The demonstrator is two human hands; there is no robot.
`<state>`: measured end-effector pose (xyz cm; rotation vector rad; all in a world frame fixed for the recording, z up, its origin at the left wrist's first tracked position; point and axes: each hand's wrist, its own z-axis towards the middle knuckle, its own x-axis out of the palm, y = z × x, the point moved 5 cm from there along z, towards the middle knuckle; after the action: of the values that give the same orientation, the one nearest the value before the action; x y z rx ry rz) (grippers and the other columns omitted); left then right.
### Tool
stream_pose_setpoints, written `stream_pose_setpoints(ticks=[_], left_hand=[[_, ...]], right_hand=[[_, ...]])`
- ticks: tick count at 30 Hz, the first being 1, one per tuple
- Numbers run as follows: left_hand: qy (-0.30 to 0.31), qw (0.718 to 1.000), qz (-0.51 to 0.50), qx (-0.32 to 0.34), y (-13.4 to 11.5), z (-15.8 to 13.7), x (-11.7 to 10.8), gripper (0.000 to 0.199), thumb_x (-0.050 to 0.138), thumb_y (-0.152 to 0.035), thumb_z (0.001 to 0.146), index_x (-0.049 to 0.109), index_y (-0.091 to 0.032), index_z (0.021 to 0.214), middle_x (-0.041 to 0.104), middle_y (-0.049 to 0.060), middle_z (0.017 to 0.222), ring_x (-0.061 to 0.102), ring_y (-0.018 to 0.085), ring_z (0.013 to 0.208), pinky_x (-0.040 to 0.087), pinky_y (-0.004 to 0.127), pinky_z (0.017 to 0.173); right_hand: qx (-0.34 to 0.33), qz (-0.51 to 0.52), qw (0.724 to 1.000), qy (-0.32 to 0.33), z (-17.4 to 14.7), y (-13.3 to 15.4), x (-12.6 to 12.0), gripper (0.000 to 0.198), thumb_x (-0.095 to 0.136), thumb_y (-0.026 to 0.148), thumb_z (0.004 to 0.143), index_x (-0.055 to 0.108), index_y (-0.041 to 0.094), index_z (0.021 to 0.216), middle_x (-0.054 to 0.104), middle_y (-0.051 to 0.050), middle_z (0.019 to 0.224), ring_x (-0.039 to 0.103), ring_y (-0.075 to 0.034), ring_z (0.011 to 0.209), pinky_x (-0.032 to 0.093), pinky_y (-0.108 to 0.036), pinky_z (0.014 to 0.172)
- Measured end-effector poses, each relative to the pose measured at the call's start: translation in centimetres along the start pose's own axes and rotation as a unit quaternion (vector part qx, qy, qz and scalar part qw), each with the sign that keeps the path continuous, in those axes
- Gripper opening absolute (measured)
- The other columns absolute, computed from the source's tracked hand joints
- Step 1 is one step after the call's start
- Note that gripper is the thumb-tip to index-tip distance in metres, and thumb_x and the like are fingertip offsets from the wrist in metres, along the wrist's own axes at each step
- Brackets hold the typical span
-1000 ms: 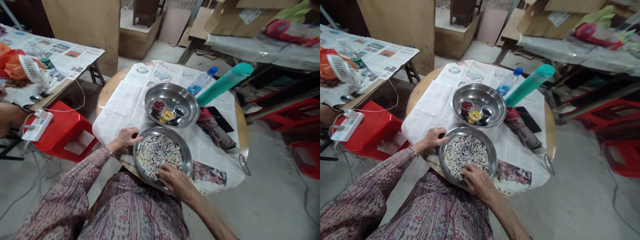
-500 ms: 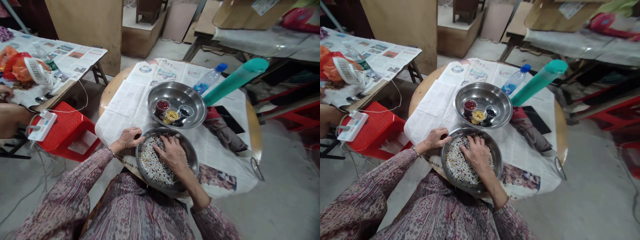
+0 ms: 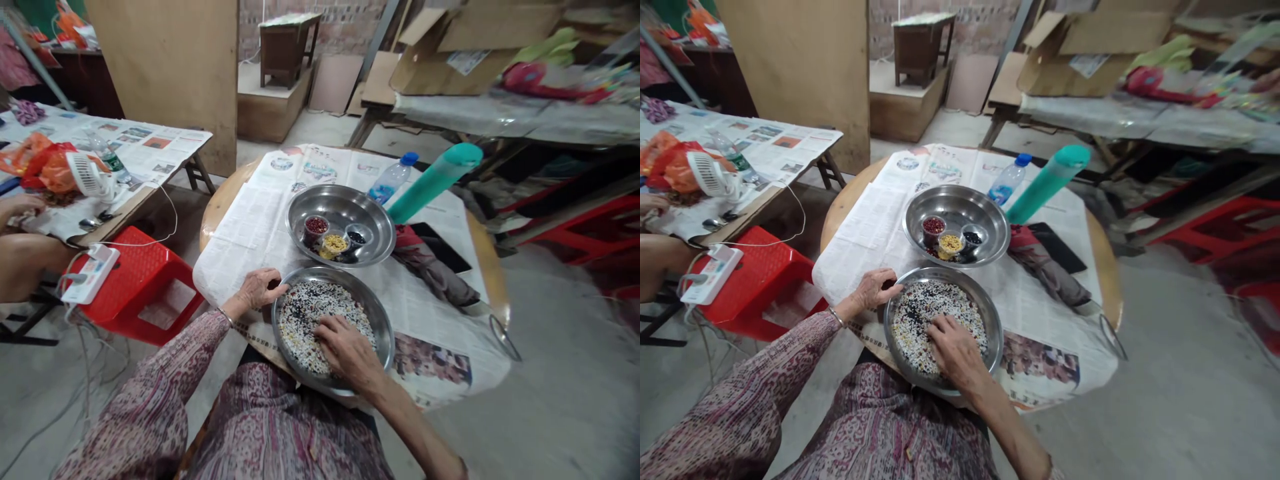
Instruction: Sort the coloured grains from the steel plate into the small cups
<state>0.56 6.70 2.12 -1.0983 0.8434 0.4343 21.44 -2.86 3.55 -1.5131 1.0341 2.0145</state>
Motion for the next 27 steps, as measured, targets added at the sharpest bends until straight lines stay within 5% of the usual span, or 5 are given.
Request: stream_pose_setpoints(ticks=[6,17,27], left_hand=[[0.008,1.000,-0.014,-0.011,0.2,0.1,-0.1,0.034,0.062,-0.048,0.089,0.055,-0.018,0.073,0.059,0.000,0.074,0.053,0.015,0.072,0.041,0.027,0.073],[0.008,0.999,-0.021,-0.028,0.5,0.0,-0.2,0.031,0.063,-0.046,0.089,0.058,-0.018,0.076,0.060,-0.001,0.075,0.054,0.014,0.072,0.041,0.026,0.071],[0.057,0.996,0.042,0.062,-0.1,1.4,-0.6,0.023,0.063,-0.037,0.089,0.058,-0.018,0.076,0.057,-0.001,0.073,0.052,0.013,0.070,0.040,0.025,0.070]], right_hand=[[0.062,0.011,0.997,-0.047,-2.6,-0.9,-1.1,0.014,0.052,0.011,0.094,0.061,0.022,0.092,0.063,-0.005,0.094,0.061,-0.021,0.094,0.053,-0.035,0.084],[0.034,0.037,0.995,-0.091,-0.7,0.0,-1.2,0.020,0.048,0.008,0.095,0.062,0.021,0.102,0.065,-0.003,0.090,0.065,-0.018,0.082,0.053,-0.031,0.073],[0.031,0.026,0.990,-0.134,-0.7,-1.0,-3.7,0.018,0.049,0.015,0.097,0.066,0.020,0.099,0.073,-0.004,0.089,0.071,-0.019,0.082,0.056,-0.031,0.077]])
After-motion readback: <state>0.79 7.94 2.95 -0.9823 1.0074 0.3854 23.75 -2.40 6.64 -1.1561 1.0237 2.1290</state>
